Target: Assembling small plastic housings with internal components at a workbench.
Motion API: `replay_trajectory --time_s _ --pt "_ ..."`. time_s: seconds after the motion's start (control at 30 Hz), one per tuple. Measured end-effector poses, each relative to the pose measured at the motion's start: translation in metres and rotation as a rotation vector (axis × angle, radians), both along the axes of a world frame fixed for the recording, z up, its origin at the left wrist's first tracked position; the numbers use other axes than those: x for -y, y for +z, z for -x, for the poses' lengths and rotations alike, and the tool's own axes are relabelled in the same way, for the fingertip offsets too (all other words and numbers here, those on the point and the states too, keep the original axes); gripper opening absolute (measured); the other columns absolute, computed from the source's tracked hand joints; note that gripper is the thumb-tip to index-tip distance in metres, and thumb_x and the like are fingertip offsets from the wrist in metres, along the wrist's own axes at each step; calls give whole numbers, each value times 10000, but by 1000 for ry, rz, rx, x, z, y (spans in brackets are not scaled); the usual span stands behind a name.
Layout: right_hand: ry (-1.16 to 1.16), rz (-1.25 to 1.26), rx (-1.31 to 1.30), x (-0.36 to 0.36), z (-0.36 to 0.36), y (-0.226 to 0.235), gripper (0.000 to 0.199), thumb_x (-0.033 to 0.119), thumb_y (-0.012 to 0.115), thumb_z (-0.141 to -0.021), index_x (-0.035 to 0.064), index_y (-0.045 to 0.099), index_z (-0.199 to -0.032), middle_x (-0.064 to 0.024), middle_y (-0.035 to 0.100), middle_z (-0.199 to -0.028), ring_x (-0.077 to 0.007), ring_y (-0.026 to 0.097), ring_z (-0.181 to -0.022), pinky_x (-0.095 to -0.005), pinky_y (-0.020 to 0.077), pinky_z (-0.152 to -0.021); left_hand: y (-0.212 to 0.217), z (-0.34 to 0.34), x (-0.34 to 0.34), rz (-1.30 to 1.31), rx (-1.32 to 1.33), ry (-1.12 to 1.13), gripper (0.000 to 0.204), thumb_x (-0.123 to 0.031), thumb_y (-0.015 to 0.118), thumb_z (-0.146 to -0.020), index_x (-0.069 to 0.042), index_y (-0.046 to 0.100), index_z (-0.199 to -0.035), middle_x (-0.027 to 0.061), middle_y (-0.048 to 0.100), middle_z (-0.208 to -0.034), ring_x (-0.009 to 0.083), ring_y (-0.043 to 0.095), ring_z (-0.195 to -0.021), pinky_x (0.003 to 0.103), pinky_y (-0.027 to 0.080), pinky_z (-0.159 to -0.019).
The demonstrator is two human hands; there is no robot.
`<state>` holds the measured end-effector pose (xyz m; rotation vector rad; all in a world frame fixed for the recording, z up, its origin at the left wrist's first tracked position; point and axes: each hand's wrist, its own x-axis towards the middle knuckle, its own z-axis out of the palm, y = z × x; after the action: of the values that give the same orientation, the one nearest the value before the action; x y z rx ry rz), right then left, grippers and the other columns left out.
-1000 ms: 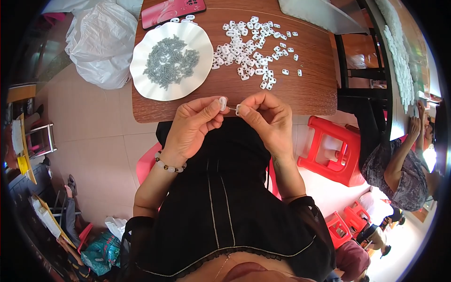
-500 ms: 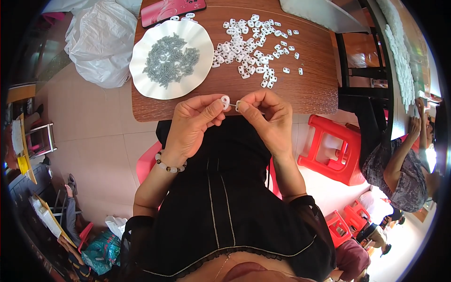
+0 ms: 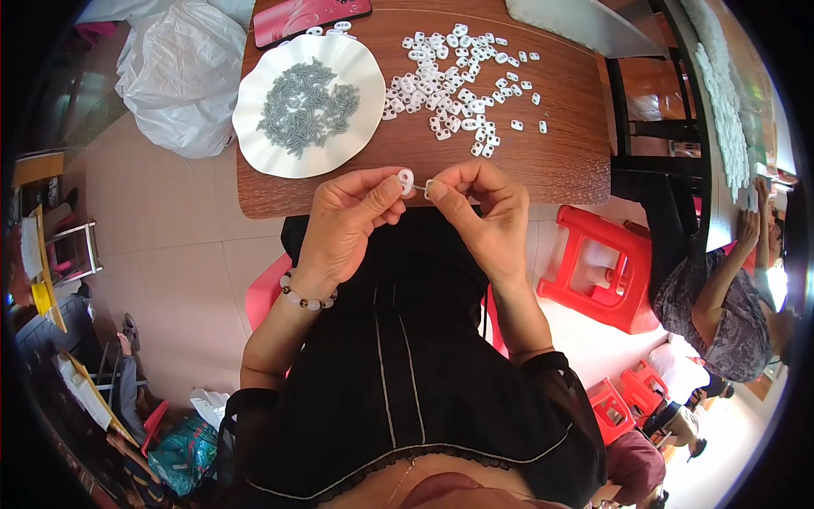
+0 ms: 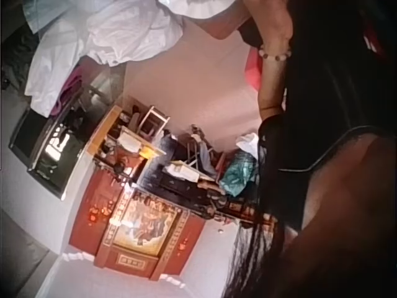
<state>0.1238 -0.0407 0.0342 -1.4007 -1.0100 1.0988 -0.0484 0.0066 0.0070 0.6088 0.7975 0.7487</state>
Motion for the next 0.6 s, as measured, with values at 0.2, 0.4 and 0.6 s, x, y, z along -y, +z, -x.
replay_trajectory --time_s 0.2,0.4,0.6 --pt "-5 -3 8 1 -1 2 91 55 696 -832 -16 645 -855 -23 661 -778 -65 602 -720 -206 484 -689 -2 1 -1 60 53 -17 252 -171 671 -889 -5 673 -1078 65 688 -907 78 588 -722 208 485 -664" --pt "6 2 29 1 0 5 95 56 697 -831 -19 644 -856 -31 665 -781 -73 617 -727 -213 495 -697 -2 0 1 42 51 -15 249 -172 670 -889 -5 675 -1074 58 687 -900 80 596 -727 209 492 -665" --pt "6 -5 82 0 2 6 95 55 694 -829 -23 646 -855 -39 670 -778 -77 625 -727 -218 502 -698 2 -4 3 -46 -24 14 226 -124 685 -873 7 681 -1058 58 687 -891 86 599 -722 207 493 -657"
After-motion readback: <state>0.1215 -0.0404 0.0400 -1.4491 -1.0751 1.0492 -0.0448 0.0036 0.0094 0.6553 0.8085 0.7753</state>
